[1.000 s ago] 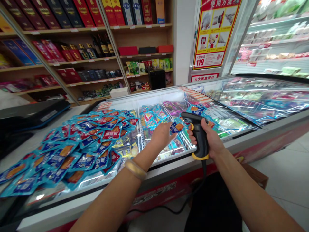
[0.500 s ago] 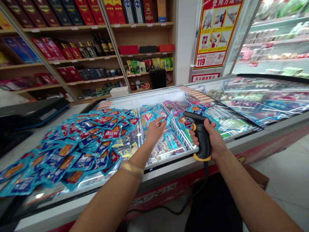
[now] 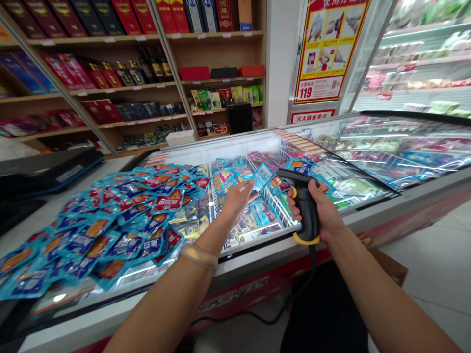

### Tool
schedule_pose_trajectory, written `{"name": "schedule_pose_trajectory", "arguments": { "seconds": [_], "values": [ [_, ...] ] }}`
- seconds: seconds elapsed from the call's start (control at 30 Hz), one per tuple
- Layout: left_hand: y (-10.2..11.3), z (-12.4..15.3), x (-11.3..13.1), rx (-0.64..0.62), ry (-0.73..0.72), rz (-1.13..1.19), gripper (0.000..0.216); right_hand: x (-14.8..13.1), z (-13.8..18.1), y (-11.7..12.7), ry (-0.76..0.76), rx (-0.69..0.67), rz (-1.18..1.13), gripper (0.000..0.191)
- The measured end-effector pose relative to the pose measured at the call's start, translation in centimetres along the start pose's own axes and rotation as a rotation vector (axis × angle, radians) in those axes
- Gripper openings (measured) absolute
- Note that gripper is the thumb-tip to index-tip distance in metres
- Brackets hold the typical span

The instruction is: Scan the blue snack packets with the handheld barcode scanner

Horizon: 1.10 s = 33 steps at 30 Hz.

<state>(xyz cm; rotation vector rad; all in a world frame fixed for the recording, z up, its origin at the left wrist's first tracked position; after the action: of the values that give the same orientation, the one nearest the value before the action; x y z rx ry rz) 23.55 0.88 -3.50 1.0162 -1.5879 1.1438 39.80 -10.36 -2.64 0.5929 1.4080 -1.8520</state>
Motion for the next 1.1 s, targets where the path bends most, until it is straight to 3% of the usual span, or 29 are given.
{"name": "schedule_pose_trajectory", "arguments": {
  "seconds": [0.1,0.4,0.47,0.57,0.7,0.87,1.0,1.1],
  "values": [
    [-0.2,0.1,0.1,0.015,0.007,0.008,0.014,0.1,-0.1,0.1,-0.006,-0.006,0.006,0.045],
    [-0.4,0.3,0.2,-0.007,0.018,-0.056,0.019,0.0,0.1,-0.2,-0.009,0.001,0.004,0.045],
    [-0.2,0.1,0.3,-0.008,-0.020,-0.117,0.025,0.0,0.1,-0.2,-0.002,0.002,0.004,0.045],
    [0.8,-0.3,1.8,-0.026,-0.192,-0.380,0.033,0.4,-0.1,-0.6,-0.011,0.000,-0.001,0.044],
    [4.6,-0.4,6.1,-0.027,-0.454,-0.912,0.037,1.6,-0.6,-2.3,-0.053,-0.011,-0.076,0.043],
    [11.9,-0.1,11.3,0.056,-0.620,-1.383,0.044,3.9,-1.5,-6.6,-0.175,-0.076,-0.108,0.045],
    [16.7,0.7,12.8,0.098,-0.587,-1.650,0.050,6.0,-2.3,-9.7,-0.251,-0.150,-0.112,0.045],
    [18.5,1.5,12.1,0.063,-0.471,-1.804,0.051,7.2,-2.8,-10.8,-0.279,-0.161,-0.102,0.046]
  ]
}}
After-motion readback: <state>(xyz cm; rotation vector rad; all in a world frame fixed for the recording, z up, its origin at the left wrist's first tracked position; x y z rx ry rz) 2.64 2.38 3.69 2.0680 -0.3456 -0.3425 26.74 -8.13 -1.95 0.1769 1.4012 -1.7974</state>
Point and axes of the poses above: each hand's wrist, its own z-axis away from the middle knuckle, its own y-axis out of the back of the hand, x = y × z, the point moved 3 cm from there along -z, towards the middle knuckle, and after that the axes turned 12 degrees about -y, right-handed, at the moved point
